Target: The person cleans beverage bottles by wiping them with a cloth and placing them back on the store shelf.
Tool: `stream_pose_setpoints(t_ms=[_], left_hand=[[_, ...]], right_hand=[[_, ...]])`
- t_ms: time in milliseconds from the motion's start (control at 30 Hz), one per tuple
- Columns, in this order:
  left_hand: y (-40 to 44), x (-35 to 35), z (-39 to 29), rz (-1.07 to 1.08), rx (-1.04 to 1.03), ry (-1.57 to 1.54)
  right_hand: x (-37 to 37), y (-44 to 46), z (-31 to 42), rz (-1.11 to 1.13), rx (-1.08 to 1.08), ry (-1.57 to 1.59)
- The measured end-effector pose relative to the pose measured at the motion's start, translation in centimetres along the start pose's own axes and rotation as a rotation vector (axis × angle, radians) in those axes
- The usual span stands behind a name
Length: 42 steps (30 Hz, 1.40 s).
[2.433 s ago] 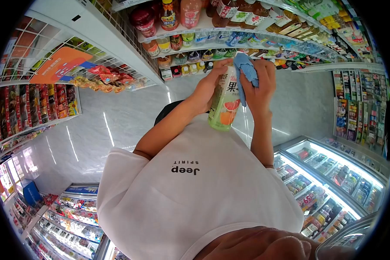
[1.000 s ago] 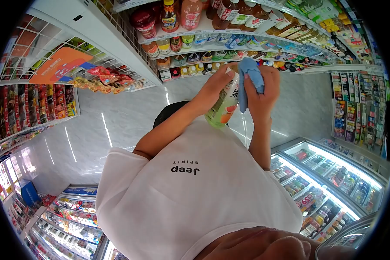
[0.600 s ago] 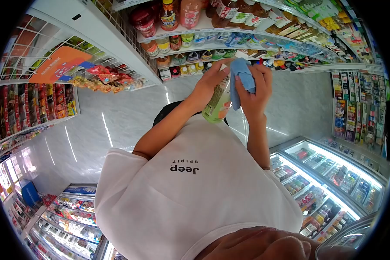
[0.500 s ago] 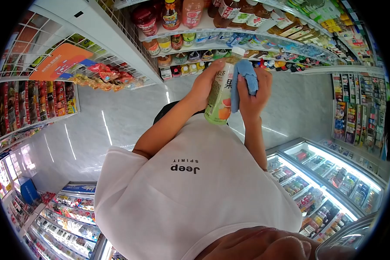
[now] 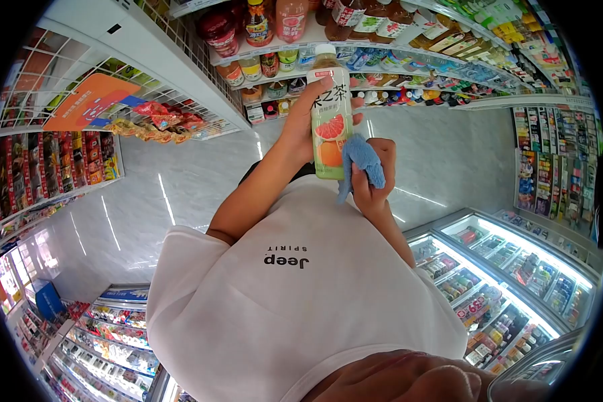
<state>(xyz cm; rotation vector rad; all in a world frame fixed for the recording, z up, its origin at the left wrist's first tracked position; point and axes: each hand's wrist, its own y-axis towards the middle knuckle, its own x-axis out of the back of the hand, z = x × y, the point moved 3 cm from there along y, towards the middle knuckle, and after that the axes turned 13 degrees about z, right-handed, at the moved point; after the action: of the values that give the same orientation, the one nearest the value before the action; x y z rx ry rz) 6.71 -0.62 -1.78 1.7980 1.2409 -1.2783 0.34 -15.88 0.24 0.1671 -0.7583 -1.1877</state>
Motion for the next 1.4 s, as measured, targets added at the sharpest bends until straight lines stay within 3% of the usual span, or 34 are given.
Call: stream_pose_setpoints(t_ms=[67, 200, 267, 367, 533, 733, 933, 1133, 1400], left_hand=[[-0.2, -2.5, 0.0, -0.097, -0.081, -0.041], [-0.1, -1.4, 1.1, -0.058, 0.001, -0.044], [-0.6, -0.6, 0.8, 0.013, 0.095, 0.050], [-0.8, -1.6, 1.5, 0.019, 0.016, 0.096], [-1.3, -2.5, 2.4, 0.140, 0.079, 0.236], [-1.5, -2.0, 3.2, 0.043, 0.072, 0.418], [-1.3, -0.7, 2.4, -0.047, 0.043, 0.116], [-0.9, 0.3, 0.5, -0.049, -0.021, 0.072], [-0.9, 1.3, 1.2, 0.138, -0.014, -0.110]], right_hand=[[0.4, 0.0, 0.3, 0.008, 0.069, -0.057], [0.8, 1.1, 0.9, 0.059, 0.149, -0.140], [1.0, 1.7, 0.8, 0.030, 0.094, -0.176], [1.5, 2.8, 0.4, -0.055, 0.048, -0.216], [3.2, 5.9, -0.3, -0.172, 0.041, -0.305], [3.5, 7.0, -1.1, -0.239, -0.085, -0.226], [1.6, 4.3, -0.3, -0.055, -0.028, -0.266], [0.9, 1.0, 1.2, 0.177, -0.017, -0.160], [0.6, 0.7, 0.9, 0.083, 0.006, -0.015]])
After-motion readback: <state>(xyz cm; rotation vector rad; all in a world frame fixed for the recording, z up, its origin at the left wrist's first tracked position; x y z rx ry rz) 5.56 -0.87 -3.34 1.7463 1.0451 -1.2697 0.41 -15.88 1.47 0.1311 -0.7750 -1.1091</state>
